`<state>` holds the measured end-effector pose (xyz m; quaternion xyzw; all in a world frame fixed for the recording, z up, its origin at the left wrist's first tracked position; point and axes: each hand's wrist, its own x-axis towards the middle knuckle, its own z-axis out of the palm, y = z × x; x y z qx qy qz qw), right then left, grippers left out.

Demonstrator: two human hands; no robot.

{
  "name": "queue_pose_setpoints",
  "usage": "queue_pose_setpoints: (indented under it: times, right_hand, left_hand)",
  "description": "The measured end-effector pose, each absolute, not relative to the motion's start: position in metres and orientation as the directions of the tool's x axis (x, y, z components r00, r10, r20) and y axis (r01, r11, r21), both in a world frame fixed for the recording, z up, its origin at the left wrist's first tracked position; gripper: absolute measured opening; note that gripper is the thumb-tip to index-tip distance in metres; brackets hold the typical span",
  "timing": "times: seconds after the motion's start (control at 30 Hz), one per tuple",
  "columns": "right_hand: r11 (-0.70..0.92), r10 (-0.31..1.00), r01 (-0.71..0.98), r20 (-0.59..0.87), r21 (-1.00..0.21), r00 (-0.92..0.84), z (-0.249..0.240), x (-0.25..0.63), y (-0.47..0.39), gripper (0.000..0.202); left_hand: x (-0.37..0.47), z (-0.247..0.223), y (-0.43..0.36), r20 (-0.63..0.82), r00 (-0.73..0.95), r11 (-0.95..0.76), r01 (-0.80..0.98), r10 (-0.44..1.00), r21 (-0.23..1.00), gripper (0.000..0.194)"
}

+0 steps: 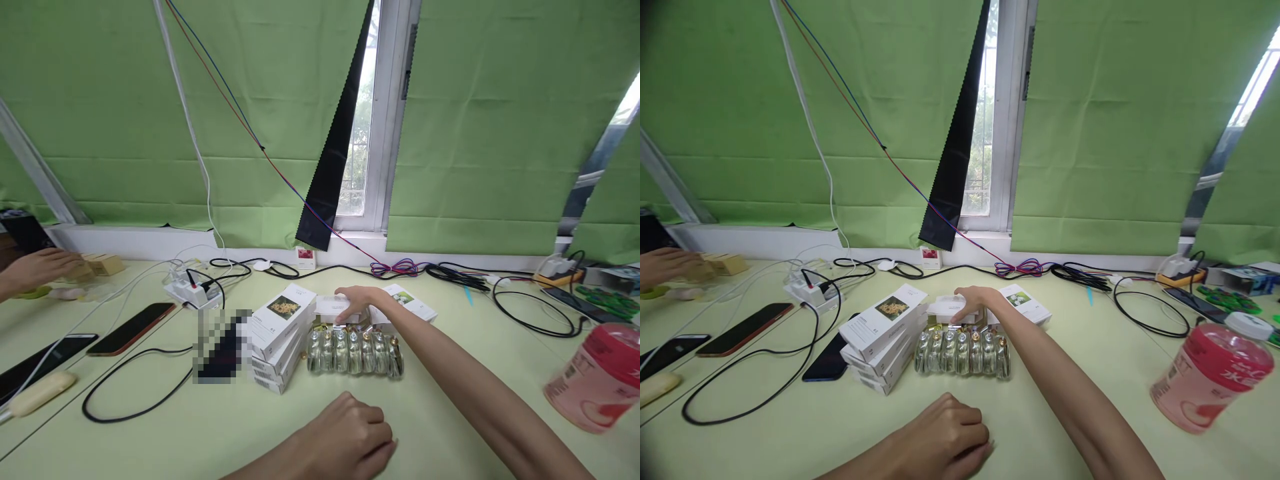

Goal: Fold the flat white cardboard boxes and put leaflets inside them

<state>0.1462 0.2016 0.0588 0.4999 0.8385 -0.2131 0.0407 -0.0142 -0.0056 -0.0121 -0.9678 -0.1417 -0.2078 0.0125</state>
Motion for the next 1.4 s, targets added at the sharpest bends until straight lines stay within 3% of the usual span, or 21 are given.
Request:
queue_pose_setpoints:
  times: [0.4,0.83,1.1,1.27,1.4]
  right_hand:
    - [0.414,0.859,0.838,-0.153,-0.355,-0.489,0.050,0.148,0.204,0.101]
    - [0.354,0.917,0.822,-0.007,-0.445,-0.399,0.064,0.158,0.195,0.076]
    - [0.284,0.951,0.756,0.073,-0.590,-0.300,0.078,0.168,0.192,0.069]
    - [0.326,0.937,0.604,0.162,-0.727,-0.310,0.093,0.173,0.167,0.060]
    - [0.362,0.922,0.460,0.237,-0.811,-0.307,0.103,0.176,0.134,0.064]
  left_hand:
    - [-0.015,-0.011,-0.006,0.400,0.876,-0.959,0.284,0.270,0.027,0.028]
    - [-0.015,-0.008,-0.006,0.369,0.884,-0.956,0.288,0.288,0.056,0.027]
    - [-0.014,-0.007,-0.007,0.360,0.884,-0.953,0.295,0.298,0.063,0.027]
    - [-0.014,-0.006,-0.007,0.378,0.878,-0.955,0.287,0.293,0.074,0.027]
    - [-0.014,-0.005,-0.007,0.392,0.878,-0.961,0.263,0.277,0.089,0.026]
